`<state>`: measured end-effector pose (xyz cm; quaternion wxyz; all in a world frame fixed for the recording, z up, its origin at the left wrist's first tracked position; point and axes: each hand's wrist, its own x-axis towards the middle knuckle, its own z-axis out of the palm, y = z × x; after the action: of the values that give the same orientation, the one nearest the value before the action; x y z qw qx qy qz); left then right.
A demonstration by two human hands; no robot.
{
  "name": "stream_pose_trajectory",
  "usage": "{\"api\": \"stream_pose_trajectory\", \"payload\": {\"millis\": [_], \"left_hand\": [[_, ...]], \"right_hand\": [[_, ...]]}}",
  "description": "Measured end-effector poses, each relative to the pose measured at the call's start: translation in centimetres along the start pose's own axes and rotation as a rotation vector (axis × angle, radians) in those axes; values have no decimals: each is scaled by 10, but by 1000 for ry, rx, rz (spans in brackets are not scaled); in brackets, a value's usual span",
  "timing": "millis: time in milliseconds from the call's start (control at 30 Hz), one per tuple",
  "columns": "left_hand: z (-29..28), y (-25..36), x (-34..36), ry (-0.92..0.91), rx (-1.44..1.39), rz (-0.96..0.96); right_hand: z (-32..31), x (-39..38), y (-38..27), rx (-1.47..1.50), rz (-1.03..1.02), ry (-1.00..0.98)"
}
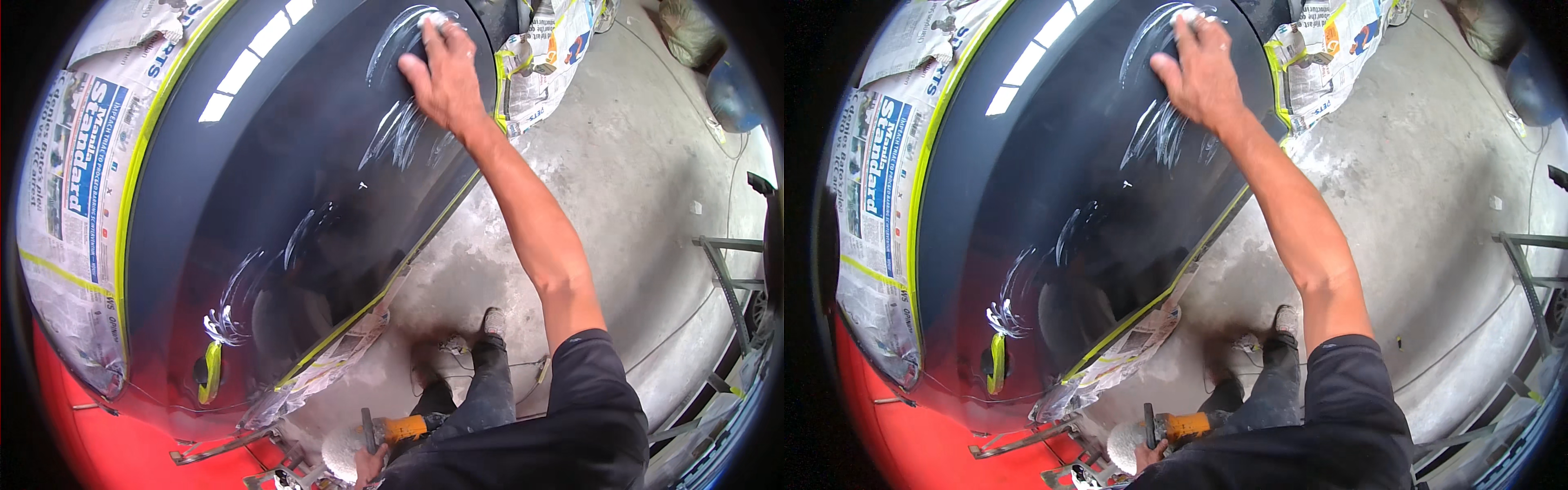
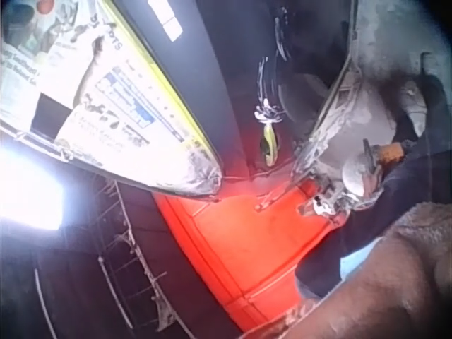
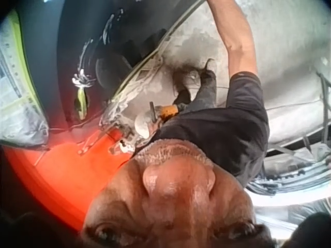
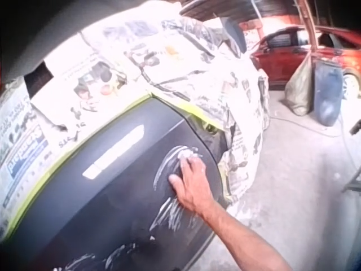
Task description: The recorder is polishing a dark gray car door panel using a rotary polisher and applying polishing compound by hand.
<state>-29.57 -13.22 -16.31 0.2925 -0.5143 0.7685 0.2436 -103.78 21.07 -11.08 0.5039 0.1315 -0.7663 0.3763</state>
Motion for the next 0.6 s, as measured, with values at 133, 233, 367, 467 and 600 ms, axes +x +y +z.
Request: {"api": "stream_pose_trajectory", "payload": {"millis": [133, 233, 367, 467, 600], "left_hand": [[-3, 4, 1, -2, 1, 5], [3, 24, 17, -43, -25, 80], [-3, 25, 3, -11, 58, 78], [-6, 51, 9, -47, 59, 41], [1, 20, 18, -30, 30, 96]], "right_hand": [[-19, -73, 6, 275, 249, -159], [-15, -119, 108, 358, 777, -223], [38, -240, 21, 363, 485, -330], [19, -274, 58, 437, 817, -417], [39, -152, 93, 822, 1207, 227]]}}
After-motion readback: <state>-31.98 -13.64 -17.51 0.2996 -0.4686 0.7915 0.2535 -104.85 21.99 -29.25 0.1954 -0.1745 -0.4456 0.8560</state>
